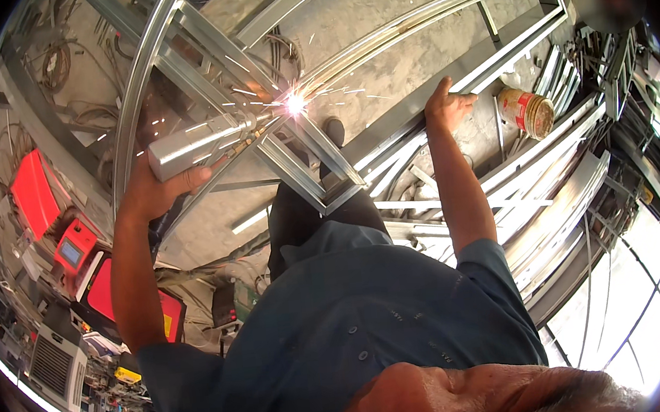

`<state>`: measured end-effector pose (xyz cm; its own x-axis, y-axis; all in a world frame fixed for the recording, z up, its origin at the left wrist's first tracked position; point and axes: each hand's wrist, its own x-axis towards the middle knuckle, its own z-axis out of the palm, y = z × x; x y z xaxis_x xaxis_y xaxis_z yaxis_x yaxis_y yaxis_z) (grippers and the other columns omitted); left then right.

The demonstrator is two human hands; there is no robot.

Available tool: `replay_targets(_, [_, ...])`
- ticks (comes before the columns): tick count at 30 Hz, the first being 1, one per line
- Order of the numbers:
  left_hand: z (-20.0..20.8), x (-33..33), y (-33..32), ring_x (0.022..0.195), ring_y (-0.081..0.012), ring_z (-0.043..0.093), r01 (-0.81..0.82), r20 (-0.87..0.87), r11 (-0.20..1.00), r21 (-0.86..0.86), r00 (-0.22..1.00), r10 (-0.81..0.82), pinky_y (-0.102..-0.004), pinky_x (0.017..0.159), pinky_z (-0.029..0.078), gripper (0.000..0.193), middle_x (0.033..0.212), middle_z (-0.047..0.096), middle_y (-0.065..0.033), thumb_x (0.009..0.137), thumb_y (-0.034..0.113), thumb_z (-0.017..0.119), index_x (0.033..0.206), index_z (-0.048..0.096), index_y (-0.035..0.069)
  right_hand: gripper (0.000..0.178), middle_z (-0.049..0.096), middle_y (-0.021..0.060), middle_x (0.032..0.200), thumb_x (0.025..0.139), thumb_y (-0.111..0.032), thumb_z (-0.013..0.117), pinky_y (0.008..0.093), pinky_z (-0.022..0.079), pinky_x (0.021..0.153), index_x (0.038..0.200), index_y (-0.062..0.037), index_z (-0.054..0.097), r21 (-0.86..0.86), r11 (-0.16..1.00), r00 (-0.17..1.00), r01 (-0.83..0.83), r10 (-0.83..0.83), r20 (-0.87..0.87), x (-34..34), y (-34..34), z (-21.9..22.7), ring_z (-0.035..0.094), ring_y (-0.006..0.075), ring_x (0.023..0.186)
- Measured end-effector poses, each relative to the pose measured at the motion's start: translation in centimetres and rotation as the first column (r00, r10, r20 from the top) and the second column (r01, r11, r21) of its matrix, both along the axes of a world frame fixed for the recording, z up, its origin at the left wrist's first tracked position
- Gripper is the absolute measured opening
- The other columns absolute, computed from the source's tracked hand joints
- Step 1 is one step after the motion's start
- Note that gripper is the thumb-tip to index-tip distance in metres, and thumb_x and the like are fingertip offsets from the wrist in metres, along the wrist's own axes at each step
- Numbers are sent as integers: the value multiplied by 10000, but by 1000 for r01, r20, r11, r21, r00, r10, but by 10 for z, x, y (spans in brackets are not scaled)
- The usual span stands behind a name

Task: The person handles small metal parts and a welding torch, then welds joints on a metal frame structure. The person also moves metal bars and adjusts the frame during the process.

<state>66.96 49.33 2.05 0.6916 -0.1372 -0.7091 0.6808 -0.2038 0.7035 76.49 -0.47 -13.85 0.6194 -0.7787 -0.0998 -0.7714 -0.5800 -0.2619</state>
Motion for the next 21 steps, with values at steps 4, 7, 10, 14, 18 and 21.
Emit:
replay_targets(4, [3, 1, 0, 828, -124, 629, 3, 1, 1000, -23, 1000, -3, -284, 662, 517, 642, 1012, 700, -62, 770, 254, 885, 1298, 620, 0, 1041, 363, 353, 1428, 923, -586, 519, 530, 454, 1019, 1549, 112, 66, -2, 1000, 1000, -2, 2, -5, -1, -1, -1, 521, 477, 1243])
replay_targets(7, [7, 0, -3, 808, -124, 628, -37, 10, 999, -14, 999, 37, -288, 655, 519, 636, 992, 697, -67, 762, 259, 893, 1276, 631, -6, 1051, 373, 350, 1419, 922, -599, 520, 526, 464, 1006, 1547, 115, 67, -18, 1000, 1000, -5, 5, -11, -1, -5, -6, 527, 479, 1234])
replay_targets(10, [2, -2, 2, 808, -118, 628, -19, -24, 1000, 14, 1000, 19, -287, 641, 514, 629, 990, 695, -68, 755, 258, 898, 1259, 638, -12, 1051, 377, 354, 1414, 923, -605, 519, 522, 466, 1006, 1544, 118, 75, -15, 1000, 1000, 0, -1, -22, -1, -5, -5, 525, 480, 1237])
replay_targets(14, [6, -4, 5, 902, -160, 661, 18, -13, 996, 85, 1000, -17, -307, 746, 538, 605, 1048, 705, -98, 760, 225, 891, 1254, 640, -18, 1039, 372, 361, 1418, 927, -600, 515, 523, 464, 1011, 1541, 119, 84, -17, 1000, 1000, -6, 6, -27, 0, -2, -3, 520, 482, 1246])
replay_targets(18, [15, -17, 5, 830, -157, 671, -115, 101, 993, 25, 989, 112, -295, 712, 545, 552, 1027, 725, -104, 763, 170, 869, 1229, 646, -24, 1039, 362, 365, 1429, 927, -597, 514, 525, 458, 1023, 1542, 116, 74, -52, 999, 999, -6, 4, -32, 0, -6, -8, 510, 483, 1260])
replay_targets(21, [38, -32, -2, 863, -149, 668, -157, 142, 984, 82, 979, 144, -299, 752, 535, 542, 1037, 732, -88, 763, 185, 872, 1215, 659, -25, 1040, 357, 366, 1431, 927, -593, 514, 526, 454, 1030, 1544, 112, 63, -26, 1000, 1000, -1, 1, -26, -1, -7, -5, 503, 483, 1266])
